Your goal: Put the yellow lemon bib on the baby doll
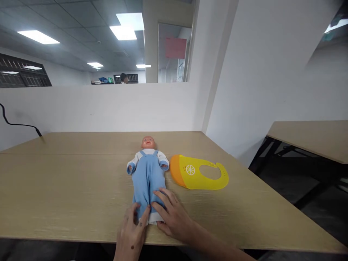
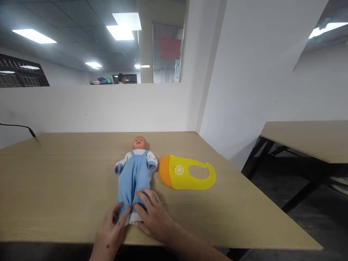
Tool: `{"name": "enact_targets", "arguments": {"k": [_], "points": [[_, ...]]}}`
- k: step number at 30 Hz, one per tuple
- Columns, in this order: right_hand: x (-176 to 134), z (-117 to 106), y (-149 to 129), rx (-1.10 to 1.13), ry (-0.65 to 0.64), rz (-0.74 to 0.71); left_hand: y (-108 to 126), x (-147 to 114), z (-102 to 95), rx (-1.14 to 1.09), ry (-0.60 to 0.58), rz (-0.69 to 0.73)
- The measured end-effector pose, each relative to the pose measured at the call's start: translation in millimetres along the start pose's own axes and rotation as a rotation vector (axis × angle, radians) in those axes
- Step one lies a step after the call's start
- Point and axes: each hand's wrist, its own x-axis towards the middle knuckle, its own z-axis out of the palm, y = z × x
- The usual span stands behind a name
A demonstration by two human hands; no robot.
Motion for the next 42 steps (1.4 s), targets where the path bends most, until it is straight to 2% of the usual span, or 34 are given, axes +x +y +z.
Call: {"name": "enact_targets", "arguments": {"k": [7,15,27,30,34,37,42], "points": [[-5.0,8.2,2.9,-0.037,0.064,-0.018,-6.0,1.1,6.6,-0.073,0.047,0.087],[-0.9,4.0,1.1,-0.016,0.137,-0.039,-5.2,-0.2,14.1,-0.163,0.115,0.073],[0.2,3.3,1.8,0.039,0.154,-0.038,-3.9,3.8,9.9,-0.145,0.143,0.09],[1.9,-0.2,1.3,0.053,0.136,-0.027,4.3,0.3,7.2,-0.125,0.18,0.053],[3.0,-3.4,0.5,0.075,0.125,-0.014,26.1,-8.2,0.2,-0.112,0.286,-0.081],[2.5,-3.3,0.6,0.086,0.111,-0.009,38.5,-12.7,-3.6,-0.081,0.271,-0.094],[1.4,-1.2,1.4,0.105,0.123,-0.015,45.0,-11.2,-2.1,0.016,0.271,-0.148]]}}
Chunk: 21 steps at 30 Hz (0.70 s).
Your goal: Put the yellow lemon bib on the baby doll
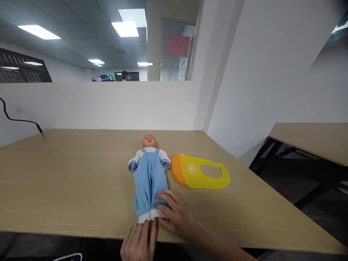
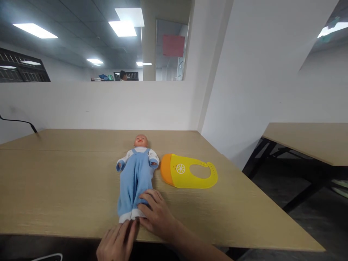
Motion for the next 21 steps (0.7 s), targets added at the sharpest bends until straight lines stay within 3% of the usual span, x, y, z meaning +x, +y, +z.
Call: {"name": "enact_targets", "arguments": {"k": [6,21], "points": [[-0.1,1.0,0.8,-0.001,0.006,-0.007,11.8,0.5,6.4,0.043,0.059,-0.151],[-0.5,0.8,0.7,-0.009,-0.002,-0.007,11.5,-5.4,19.1,-0.175,0.098,-0.258]]}}
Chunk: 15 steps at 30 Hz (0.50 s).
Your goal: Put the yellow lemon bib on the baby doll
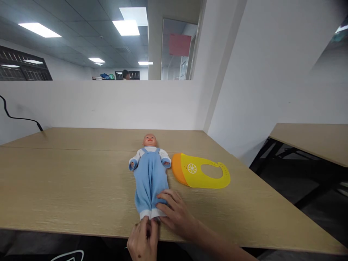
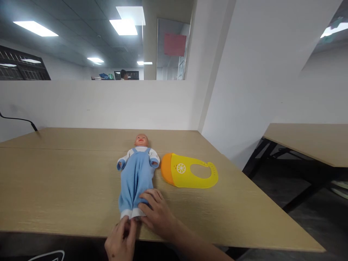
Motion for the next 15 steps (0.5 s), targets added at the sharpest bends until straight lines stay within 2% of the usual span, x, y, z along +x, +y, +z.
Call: {"name": "enact_targets", "arguments": {"k": [7,15], "points": [[-3.4,2.1,1.1,-0.013,-0.029,0.005,6.5,3.7,-5.1,-0.107,0.016,-0.028],[-1.1,3.1,0.9,0.01,-0.022,0.022,3.1,2.4,-5.9,-0.106,0.028,-0.011]]}}
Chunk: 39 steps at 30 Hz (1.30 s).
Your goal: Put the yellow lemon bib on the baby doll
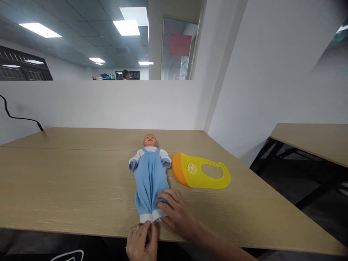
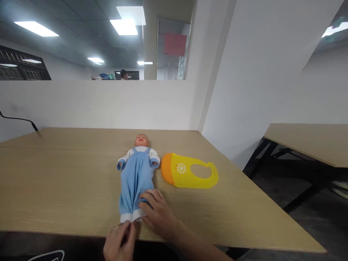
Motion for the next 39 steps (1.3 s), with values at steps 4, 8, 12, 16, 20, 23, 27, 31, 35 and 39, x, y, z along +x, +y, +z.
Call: {"name": "enact_targets", "arguments": {"k": [4,8,12,16,20,23,27,31,35,39], "points": [[-2.1,-5.5,1.4,0.014,-0.034,-0.013,-4.2,-2.4,-4.5,0.028,-0.018,0.065],[-10.6,-8.2,-0.2,-0.008,-0.061,0.012,-10.5,-1.9,-13.1,0.026,-0.058,-0.062],[-21.3,-1.4,-6.4,-0.054,0.047,0.16,-24.3,11.5,-21.5,0.202,-0.126,0.016],[-29.4,8.7,-10.3,-0.075,0.089,0.281,-42.1,19.8,-24.0,0.371,-0.319,0.192],[-31.3,10.2,-11.2,-0.018,-0.027,0.308,-53.4,15.6,-22.3,0.401,-0.36,0.221],[-28.8,4.6,-13.0,0.08,-0.128,0.331,-52.6,14.3,-21.7,0.395,-0.376,0.216],[-27.7,-8.0,-15.0,0.208,-0.192,0.401,-41.3,23.6,-28.8,0.38,-0.383,0.19],[-26.3,-24.2,-2.6,0.418,-0.314,0.52,-39.0,44.5,-43.4,0.149,-0.497,0.122],[-6.1,-31.8,39.6,0.383,-0.19,0.708,-63.2,77.7,-38.4,0.011,-0.521,-0.032],[33.0,-23.5,92.7,0.072,-0.043,0.747,-102.8,116.2,0.6,0.081,-0.533,-0.206]]}}
